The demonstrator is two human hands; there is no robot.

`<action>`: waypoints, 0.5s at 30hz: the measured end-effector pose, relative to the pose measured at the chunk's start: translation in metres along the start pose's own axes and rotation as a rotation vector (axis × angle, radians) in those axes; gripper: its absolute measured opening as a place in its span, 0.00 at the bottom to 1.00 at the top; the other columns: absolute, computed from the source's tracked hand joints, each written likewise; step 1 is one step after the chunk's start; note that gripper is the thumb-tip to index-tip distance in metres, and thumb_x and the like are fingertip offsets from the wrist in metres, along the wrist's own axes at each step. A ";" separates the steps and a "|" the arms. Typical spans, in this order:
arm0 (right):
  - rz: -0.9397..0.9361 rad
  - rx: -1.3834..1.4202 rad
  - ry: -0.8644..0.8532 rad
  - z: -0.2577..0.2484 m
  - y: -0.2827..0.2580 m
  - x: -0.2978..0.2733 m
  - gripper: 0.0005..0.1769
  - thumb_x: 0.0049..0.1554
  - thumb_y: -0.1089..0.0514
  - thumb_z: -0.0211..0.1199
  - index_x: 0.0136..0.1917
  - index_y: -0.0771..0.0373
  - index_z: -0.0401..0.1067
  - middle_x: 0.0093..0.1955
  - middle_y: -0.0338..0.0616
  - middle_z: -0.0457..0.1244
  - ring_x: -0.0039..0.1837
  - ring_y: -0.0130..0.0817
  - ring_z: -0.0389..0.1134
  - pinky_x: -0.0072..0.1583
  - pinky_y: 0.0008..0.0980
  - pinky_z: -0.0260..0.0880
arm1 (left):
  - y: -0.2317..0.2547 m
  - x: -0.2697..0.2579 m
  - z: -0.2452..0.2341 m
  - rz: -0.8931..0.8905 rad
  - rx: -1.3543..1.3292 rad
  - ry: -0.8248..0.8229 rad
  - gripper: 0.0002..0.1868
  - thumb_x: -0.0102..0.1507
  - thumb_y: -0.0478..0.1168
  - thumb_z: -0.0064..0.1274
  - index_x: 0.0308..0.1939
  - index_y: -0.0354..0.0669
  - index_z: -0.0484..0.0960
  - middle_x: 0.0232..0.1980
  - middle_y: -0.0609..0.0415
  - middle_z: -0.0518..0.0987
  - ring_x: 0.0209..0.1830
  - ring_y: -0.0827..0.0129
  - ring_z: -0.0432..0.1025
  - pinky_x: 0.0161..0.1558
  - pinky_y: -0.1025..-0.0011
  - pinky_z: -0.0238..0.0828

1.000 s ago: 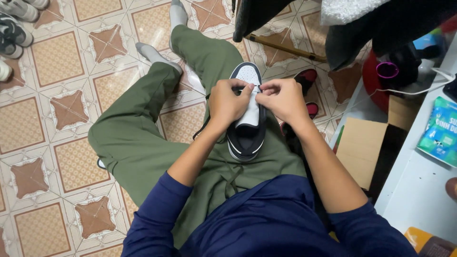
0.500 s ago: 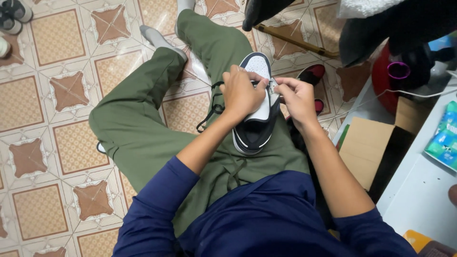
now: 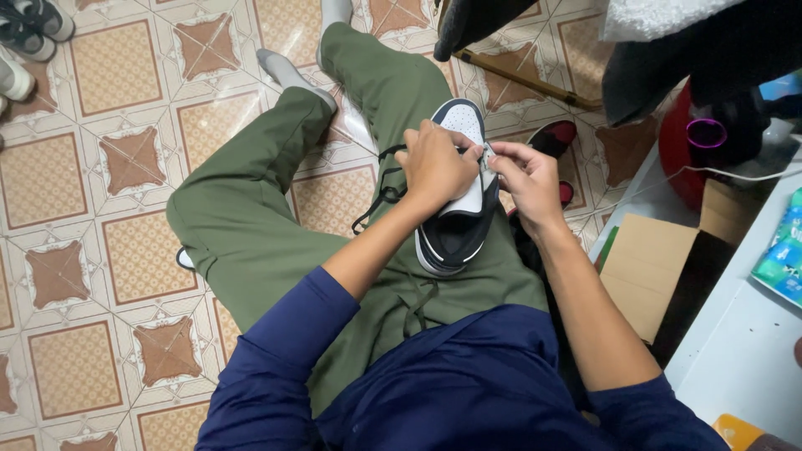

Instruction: The person is threading laces through the eyelets of a black and white sneaker while sitting on the floor.

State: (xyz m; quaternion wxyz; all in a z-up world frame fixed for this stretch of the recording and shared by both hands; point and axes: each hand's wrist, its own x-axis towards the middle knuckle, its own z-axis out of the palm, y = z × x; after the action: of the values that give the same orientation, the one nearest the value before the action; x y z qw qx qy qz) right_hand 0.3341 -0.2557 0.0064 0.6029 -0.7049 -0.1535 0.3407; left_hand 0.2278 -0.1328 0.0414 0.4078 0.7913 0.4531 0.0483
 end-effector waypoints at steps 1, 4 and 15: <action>-0.005 0.001 0.000 0.001 0.002 0.001 0.15 0.54 0.62 0.70 0.55 0.65 0.80 0.41 0.42 0.69 0.45 0.22 0.70 0.46 0.24 0.78 | 0.000 0.000 0.000 0.003 0.000 0.003 0.08 0.61 0.46 0.60 0.38 0.50 0.90 0.51 0.48 0.70 0.60 0.47 0.64 0.58 0.47 0.59; -0.057 -0.014 0.002 0.001 0.008 0.005 0.16 0.53 0.62 0.71 0.56 0.62 0.81 0.37 0.42 0.67 0.42 0.21 0.70 0.43 0.21 0.77 | 0.001 0.001 0.001 0.003 0.000 0.000 0.09 0.62 0.46 0.60 0.38 0.48 0.90 0.51 0.47 0.70 0.60 0.45 0.63 0.58 0.46 0.60; -0.060 -0.038 0.025 -0.004 0.050 0.030 0.12 0.60 0.55 0.68 0.56 0.63 0.81 0.42 0.44 0.72 0.36 0.23 0.69 0.37 0.22 0.74 | 0.003 0.007 -0.001 0.032 0.101 -0.109 0.19 0.66 0.53 0.54 0.49 0.45 0.89 0.56 0.38 0.74 0.66 0.40 0.62 0.65 0.36 0.54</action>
State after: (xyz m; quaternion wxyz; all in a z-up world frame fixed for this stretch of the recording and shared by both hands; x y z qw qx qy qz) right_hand 0.3486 -0.2518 -0.0497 0.6012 -0.7155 -0.1736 0.3105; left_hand 0.2335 -0.1276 0.0421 0.3904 0.8195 0.4193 -0.0112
